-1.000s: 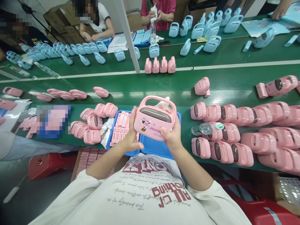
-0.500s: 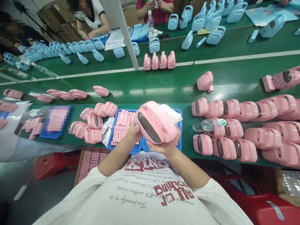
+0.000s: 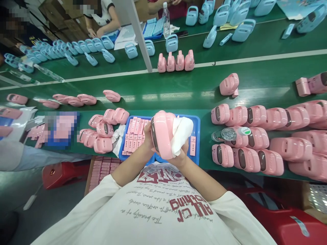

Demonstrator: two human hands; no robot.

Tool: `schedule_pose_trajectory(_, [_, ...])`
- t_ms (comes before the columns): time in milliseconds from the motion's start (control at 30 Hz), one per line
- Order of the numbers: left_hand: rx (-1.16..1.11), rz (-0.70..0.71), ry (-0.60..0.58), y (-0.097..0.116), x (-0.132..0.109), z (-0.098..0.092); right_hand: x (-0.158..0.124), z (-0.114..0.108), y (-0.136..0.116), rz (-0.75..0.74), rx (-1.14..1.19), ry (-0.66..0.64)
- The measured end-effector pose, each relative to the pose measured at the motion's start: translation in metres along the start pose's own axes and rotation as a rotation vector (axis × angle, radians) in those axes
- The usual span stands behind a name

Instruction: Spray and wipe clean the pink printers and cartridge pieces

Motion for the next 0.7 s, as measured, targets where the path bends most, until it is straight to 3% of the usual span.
schedule_pose_trajectory(133, [-0.018, -0.001, 0.073, 0.0, 0.004, -0.002, -0.002, -0.006, -0.017, -0.467, -0.204, 0.111])
schedule_pose_trajectory(200, [-0.044, -0.011, 0.077, 0.0, 0.007, -0.002, -0.003, -0.007, -0.02, -0.593, -0.24, 0.152])
schedule_pose_trajectory(433, [0.004, -0.171, -0.093, -0.015, 0.022, 0.002, 0.011, 0.001, -0.039, -0.674, -0.284, 0.089])
schedule_pose_trajectory(567, [0.133, -0.154, -0.064, -0.023, 0.036, -0.007, 0.01, 0.002, -0.048, -0.715, -0.302, 0.066])
schedule_pose_trajectory(700, [0.051, -0.148, 0.014, -0.033, 0.047, -0.016, 0.01, -0.005, -0.047, -0.535, -0.366, 0.1])
Point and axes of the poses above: each hand's wrist, its own x-axis towards the middle knuckle, its own z-axis out of the palm, y = z × x, the point moved 6 cm from there along x, towards the middle knuckle, and after that the axes turned 7 degrees about -z, right-handed, at the moved point
